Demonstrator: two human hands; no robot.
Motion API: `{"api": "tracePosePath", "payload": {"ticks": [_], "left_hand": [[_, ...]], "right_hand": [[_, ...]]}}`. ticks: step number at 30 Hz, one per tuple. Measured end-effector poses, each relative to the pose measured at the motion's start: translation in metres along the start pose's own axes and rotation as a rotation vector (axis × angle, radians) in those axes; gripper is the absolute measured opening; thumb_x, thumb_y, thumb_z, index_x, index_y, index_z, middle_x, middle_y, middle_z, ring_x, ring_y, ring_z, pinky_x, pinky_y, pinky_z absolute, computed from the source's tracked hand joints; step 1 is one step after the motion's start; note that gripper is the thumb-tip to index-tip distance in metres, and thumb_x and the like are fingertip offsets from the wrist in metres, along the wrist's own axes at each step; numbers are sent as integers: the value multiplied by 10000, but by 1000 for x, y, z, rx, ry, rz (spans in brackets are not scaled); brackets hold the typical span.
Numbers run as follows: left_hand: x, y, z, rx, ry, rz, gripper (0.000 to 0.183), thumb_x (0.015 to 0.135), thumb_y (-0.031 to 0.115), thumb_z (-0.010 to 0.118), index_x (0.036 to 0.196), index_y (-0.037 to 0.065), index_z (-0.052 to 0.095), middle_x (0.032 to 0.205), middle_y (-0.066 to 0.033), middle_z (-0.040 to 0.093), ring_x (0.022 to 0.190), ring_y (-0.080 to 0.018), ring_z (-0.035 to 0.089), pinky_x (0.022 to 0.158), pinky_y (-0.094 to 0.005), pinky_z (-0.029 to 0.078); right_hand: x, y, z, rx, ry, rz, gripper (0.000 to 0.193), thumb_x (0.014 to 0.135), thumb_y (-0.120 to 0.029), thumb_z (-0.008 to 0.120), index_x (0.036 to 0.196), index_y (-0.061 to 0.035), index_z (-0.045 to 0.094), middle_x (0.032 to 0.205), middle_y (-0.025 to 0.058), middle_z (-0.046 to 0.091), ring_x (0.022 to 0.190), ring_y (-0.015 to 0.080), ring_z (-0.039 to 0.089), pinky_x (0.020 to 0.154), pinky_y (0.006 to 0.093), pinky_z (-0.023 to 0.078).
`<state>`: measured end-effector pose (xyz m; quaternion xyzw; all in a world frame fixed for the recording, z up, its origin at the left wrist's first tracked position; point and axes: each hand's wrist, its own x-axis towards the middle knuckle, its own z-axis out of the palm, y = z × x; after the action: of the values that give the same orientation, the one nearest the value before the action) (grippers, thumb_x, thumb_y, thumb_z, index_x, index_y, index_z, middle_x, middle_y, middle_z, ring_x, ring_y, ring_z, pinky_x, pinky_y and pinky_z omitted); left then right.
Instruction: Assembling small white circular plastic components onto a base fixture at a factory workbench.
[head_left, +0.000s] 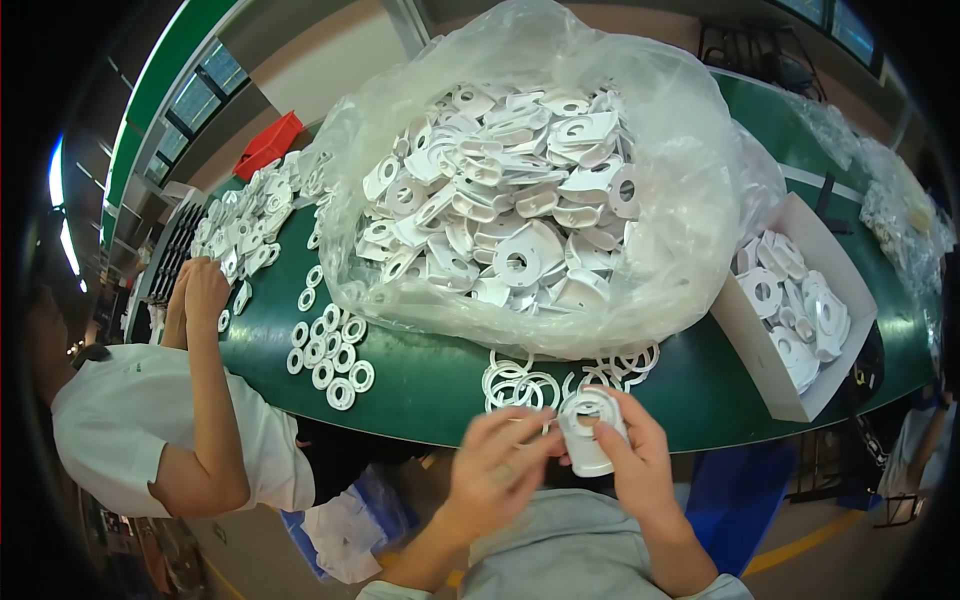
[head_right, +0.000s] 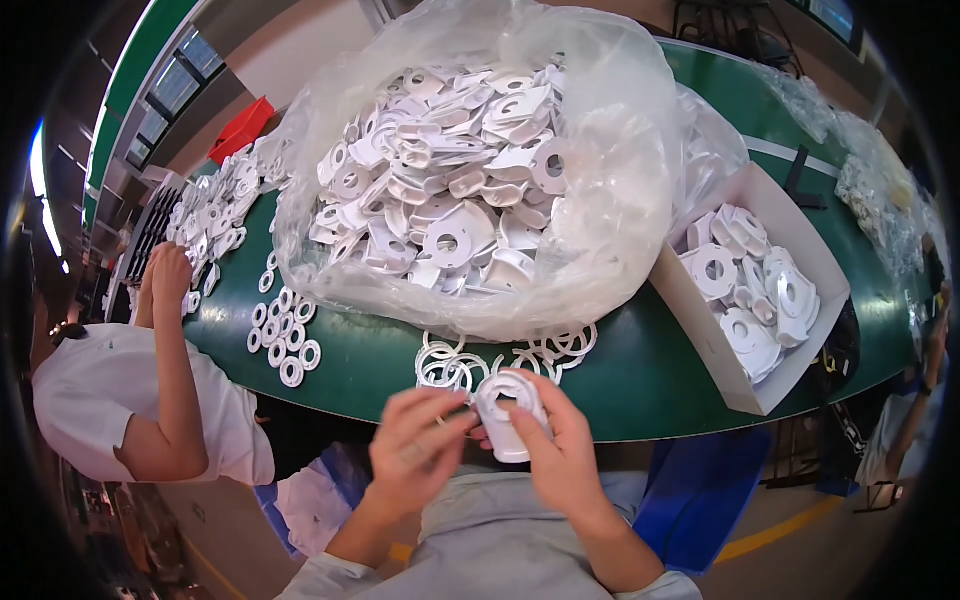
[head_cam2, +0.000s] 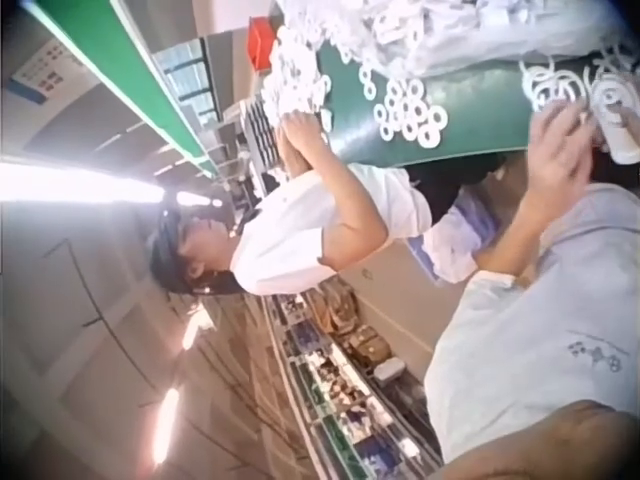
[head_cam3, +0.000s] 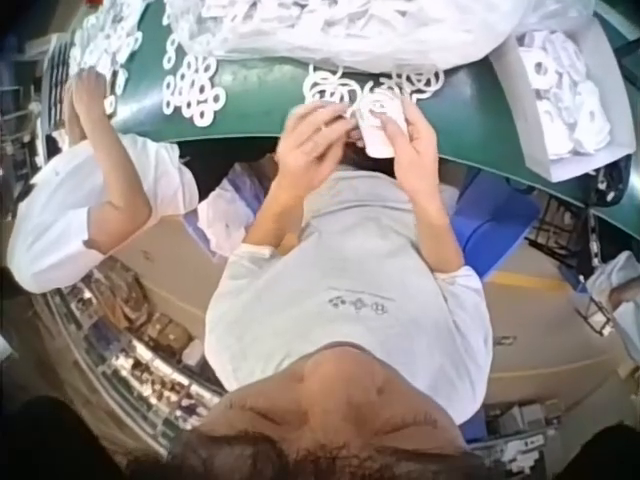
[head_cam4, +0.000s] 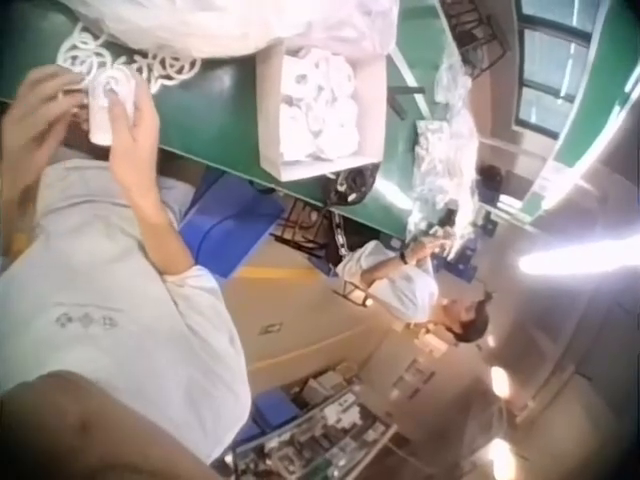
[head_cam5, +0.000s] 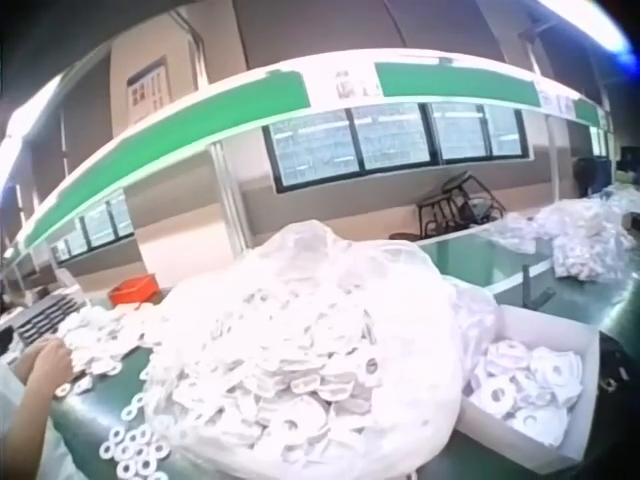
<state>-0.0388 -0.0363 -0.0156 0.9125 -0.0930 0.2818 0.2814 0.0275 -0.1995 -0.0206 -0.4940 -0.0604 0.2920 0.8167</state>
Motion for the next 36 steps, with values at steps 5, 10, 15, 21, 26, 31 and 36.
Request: {"api": "tracePosePath", "payload": {"ticks": [5, 10, 15, 21, 26, 31, 36], "left_hand": [[9, -30, -10, 36, -47, -105, 279, 652, -7, 732, 915, 80, 698, 977, -55, 641, 855, -265, 561, 697, -338, 471], [27, -39, -5, 42, -86, -196, 238, 690, 23, 725, 922, 60, 691, 933, -76, 616, 866, -272, 559, 719, -342, 462], [37, -47, 7, 33, -148, -263, 177, 716, 16, 718, 891, 21, 689, 838, -91, 599, 732, -216, 572, 651, -306, 459], [40, -59, 13, -440, 127, -517, 132, 786, -27, 673, 914, 2, 683, 811, -44, 638, 612, -74, 573, 538, -188, 429], [39, -50, 13, -701, 241, -730, 102, 816, -50, 649, 916, -57, 665, 853, -71, 646, 639, -88, 600, 570, -198, 470], [36, -58, 14, -741, 186, -590, 143, 815, -109, 611, 949, -86, 654, 871, -111, 647, 696, -149, 641, 617, -227, 514], [32, -66, 14, -859, 144, -529, 158, 810, -137, 592, 944, -86, 657, 916, -135, 654, 760, -187, 662, 676, -265, 555]], "right_hand": [[14, -3, -17, 6, 58, -26, 367, 923, -51, 431, 1276, 45, 408, 1028, 268, 623, 779, 282, 679, 684, 345, 574], [17, 1, -23, -21, 33, -6, 357, 918, -50, 429, 1261, 48, 420, 1024, 260, 626, 776, 285, 679, 679, 340, 574], [17, 0, -23, -3, 32, -1, 353, 913, -49, 432, 1251, 52, 423, 1011, 254, 628, 769, 287, 678, 680, 341, 573], [16, 1, -27, 28, 45, 0, 351, 909, -44, 430, 1244, 60, 421, 1008, 256, 625, 773, 299, 678, 681, 348, 574], [18, 1, -28, 46, 28, 8, 366, 904, -34, 427, 1256, 62, 408, 1015, 264, 619, 775, 312, 679, 677, 359, 578], [18, 0, -29, 48, 11, 21, 370, 903, -26, 425, 1262, 62, 404, 1013, 265, 620, 775, 313, 679, 679, 361, 580], [18, -1, -29, 55, 10, 20, 367, 904, -24, 424, 1260, 61, 407, 1013, 263, 621, 772, 311, 680, 681, 358, 581]]}}
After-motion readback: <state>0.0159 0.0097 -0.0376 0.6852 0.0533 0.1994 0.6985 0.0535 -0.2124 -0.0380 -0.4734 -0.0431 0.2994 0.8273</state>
